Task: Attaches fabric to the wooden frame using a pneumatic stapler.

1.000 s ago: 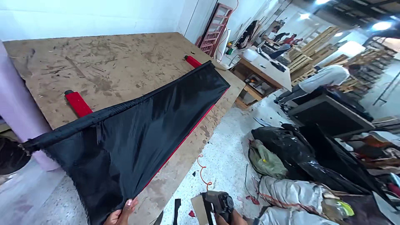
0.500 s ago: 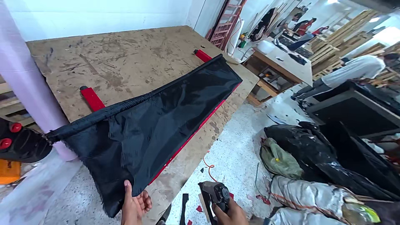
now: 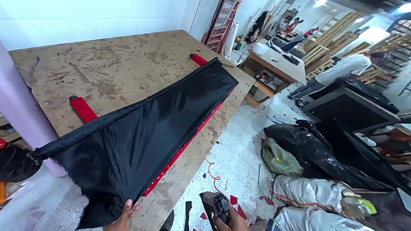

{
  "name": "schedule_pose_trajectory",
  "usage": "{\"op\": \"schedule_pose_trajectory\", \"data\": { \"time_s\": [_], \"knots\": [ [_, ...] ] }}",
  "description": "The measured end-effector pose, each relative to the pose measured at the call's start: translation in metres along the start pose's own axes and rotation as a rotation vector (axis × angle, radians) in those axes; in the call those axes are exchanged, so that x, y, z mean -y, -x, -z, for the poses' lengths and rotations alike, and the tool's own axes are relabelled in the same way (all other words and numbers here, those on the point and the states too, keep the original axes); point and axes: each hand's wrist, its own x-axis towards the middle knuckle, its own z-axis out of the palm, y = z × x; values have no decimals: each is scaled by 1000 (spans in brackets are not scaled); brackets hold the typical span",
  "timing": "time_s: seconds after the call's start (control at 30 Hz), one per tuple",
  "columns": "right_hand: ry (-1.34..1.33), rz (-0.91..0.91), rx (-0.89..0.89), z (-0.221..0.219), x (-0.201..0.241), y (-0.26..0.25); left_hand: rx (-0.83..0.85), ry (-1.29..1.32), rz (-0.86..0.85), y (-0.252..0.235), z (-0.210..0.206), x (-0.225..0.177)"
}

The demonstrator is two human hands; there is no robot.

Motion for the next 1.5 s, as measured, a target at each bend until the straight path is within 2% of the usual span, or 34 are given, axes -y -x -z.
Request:
{"op": "schedule_pose_trajectory", "data": {
  "time_s": [0.13,0.23,0.3,0.37,0.4,0.47,0.53,0.57,0.63,0.77,0.9,1.07,1.17,1.3,1.5],
  "knots": [
    [-22,-42,2,-1,-5,3,-2,-6,73,1,0,2],
    [-58,-38,4,-5,-6,3,-41,101,151,1,1,3],
    [-65,-31,11,-8,-7,3,79,198,105,4,3,15],
    [-72,-24,19,-10,-5,1,199,169,25,7,-1,23],
    [-68,-21,23,-12,-5,1,172,150,-1,7,-7,26],
    [-60,-3,43,-15,-4,-2,12,166,-36,0,-21,23],
    [-63,5,53,-17,-2,0,-125,231,-43,0,-29,9],
    [-67,10,48,-17,1,0,-141,255,-42,4,-31,0],
    [-82,23,36,-16,6,1,-133,242,-9,16,-31,-7],
    [-59,37,34,-16,8,-1,-170,127,92,18,-21,14],
    [-18,137,50,-19,23,-19,-196,83,77,10,-15,13],
    [111,362,118,-26,72,-46,-184,63,7,6,-11,9],
    [177,435,167,-36,100,-59,-160,64,18,8,-8,13],
    [244,459,201,-51,118,-73,-152,24,84,10,-6,16],
    [231,443,197,-57,112,-76,-58,43,214,10,4,26]
  ]
}}
